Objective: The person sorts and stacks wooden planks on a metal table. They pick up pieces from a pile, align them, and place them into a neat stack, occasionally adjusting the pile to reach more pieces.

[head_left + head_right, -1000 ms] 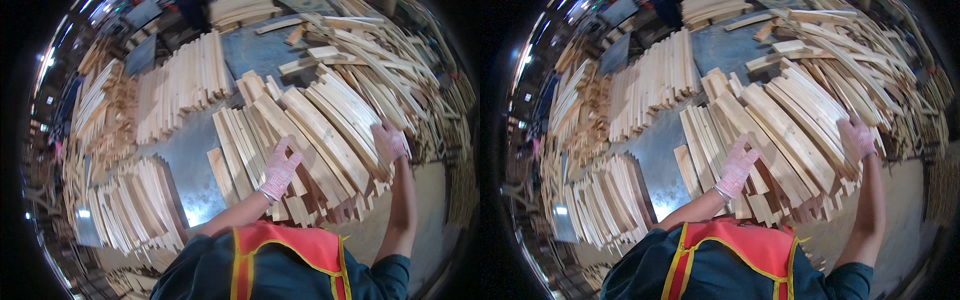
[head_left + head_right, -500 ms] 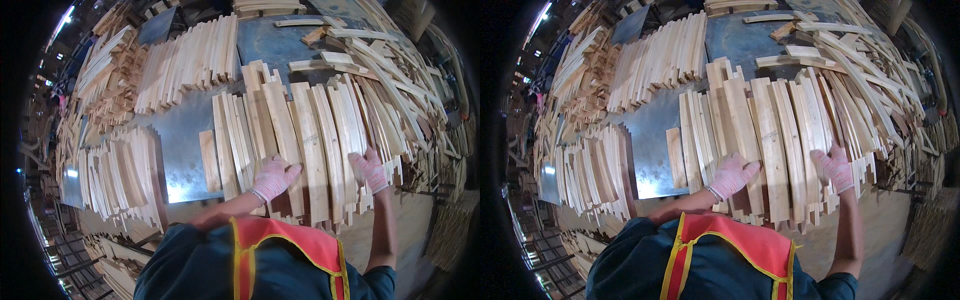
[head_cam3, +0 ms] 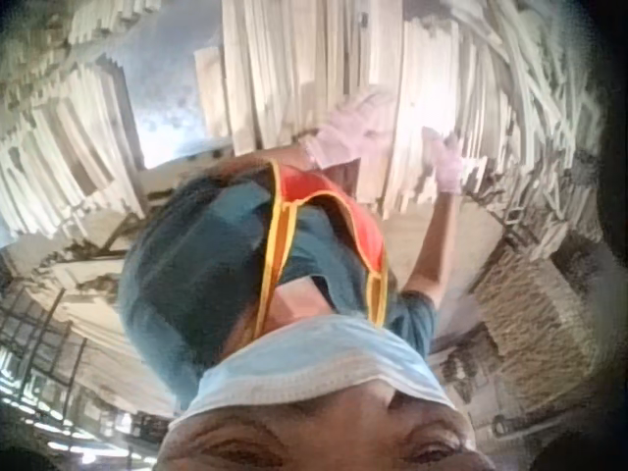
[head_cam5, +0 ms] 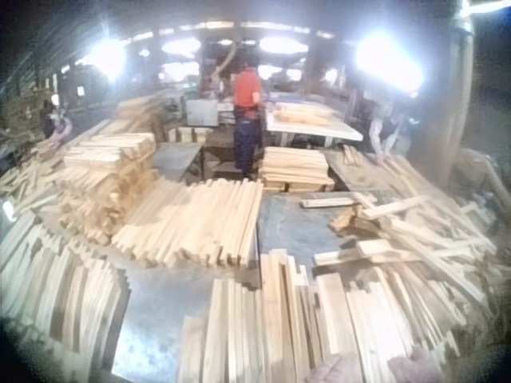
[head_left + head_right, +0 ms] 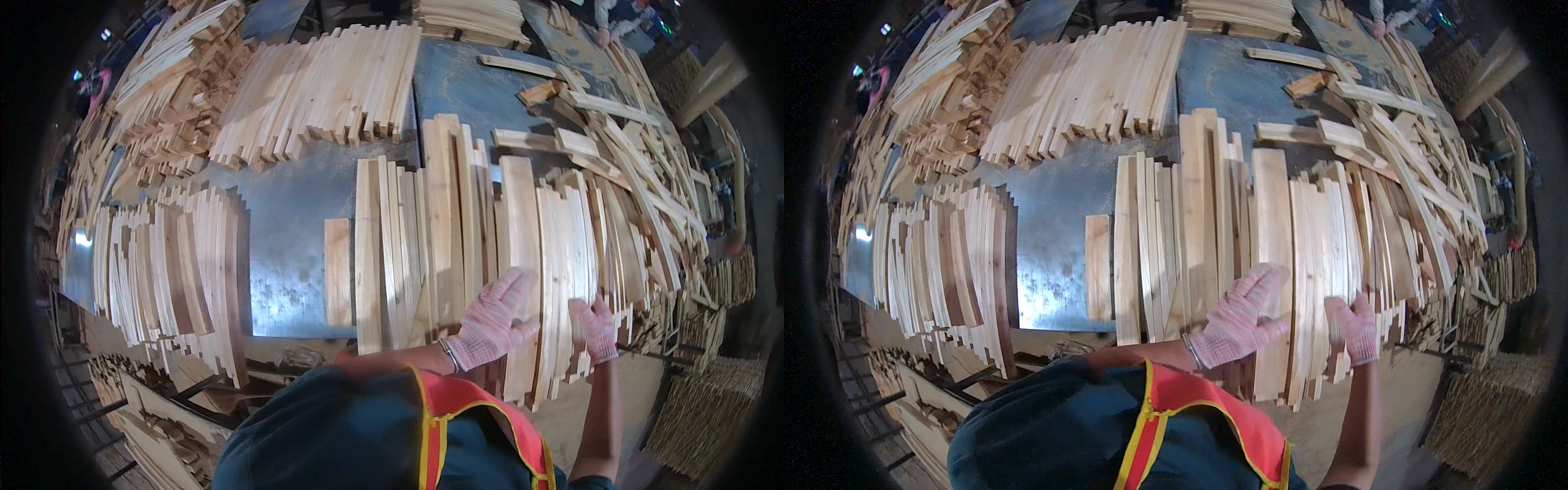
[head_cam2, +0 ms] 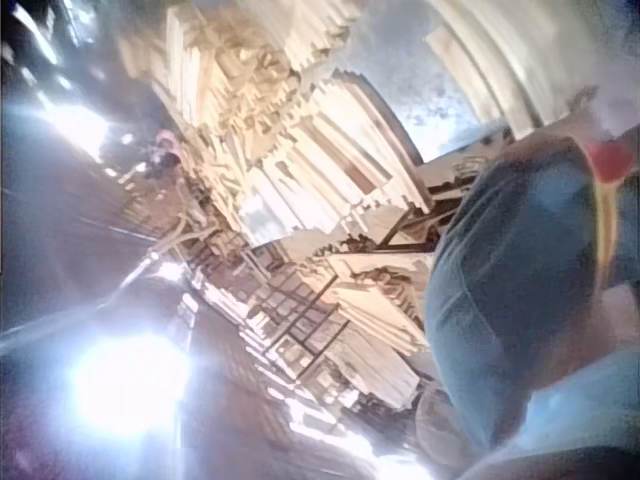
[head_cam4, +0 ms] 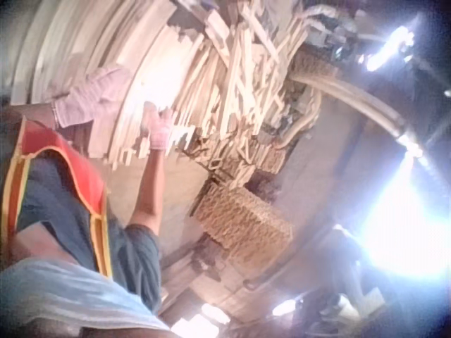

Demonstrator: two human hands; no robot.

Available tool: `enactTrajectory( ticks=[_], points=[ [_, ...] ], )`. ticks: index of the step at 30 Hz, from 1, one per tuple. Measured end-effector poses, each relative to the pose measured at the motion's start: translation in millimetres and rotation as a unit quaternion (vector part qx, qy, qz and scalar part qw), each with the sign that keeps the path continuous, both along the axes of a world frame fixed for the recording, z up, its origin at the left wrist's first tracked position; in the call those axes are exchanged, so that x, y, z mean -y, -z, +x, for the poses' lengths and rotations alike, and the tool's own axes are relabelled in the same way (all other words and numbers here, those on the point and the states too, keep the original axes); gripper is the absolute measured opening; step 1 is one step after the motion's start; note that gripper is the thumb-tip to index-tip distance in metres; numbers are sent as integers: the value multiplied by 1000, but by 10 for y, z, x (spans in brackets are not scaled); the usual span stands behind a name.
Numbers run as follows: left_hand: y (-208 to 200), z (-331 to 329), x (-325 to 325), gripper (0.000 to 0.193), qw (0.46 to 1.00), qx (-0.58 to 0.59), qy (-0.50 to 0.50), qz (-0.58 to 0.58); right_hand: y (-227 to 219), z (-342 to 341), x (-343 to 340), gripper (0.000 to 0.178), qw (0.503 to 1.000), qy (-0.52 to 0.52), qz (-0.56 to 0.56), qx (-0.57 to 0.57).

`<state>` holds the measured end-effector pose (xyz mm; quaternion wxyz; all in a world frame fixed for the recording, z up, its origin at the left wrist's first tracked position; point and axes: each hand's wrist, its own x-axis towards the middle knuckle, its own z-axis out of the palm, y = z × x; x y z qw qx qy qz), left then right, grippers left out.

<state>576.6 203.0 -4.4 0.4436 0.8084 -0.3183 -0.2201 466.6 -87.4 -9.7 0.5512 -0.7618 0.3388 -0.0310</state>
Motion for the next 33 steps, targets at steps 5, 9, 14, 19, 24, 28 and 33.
enactTrajectory(
  ticks=[5, 9, 14, 19, 24, 28, 33],
  points=[
    [47, 146, 17, 104, 960, -261, -71, -74, 196, -182, 254, 44, 998, 35, 54, 19],
    [-34, 78, 207, 111, 959, -262, -110, -3, 24, -31, 137, 37, 1000, -22, 4, -5],
    [-135, 330, -21, 102, 947, -269, -162, -72, -133, 128, -49, 44, 993, -79, -88, -8],
    [-190, 1132, -563, 96, 936, -135, -204, -253, -309, 1234, -892, 56, 999, -28, -6, 24],
    [11, 2555, -1669, 97, 930, -36, -262, -254, -254, 3224, -1968, 46, 988, -93, 52, 112],
    [273, 4080, -2754, 95, 900, -26, -324, -290, -176, 5029, -3137, 38, 963, -260, -26, 70],
    [189, 6068, -4186, 56, 894, -99, -356, -253, -97, 6773, -4332, 55, 917, -360, 76, 154]
  ],
)
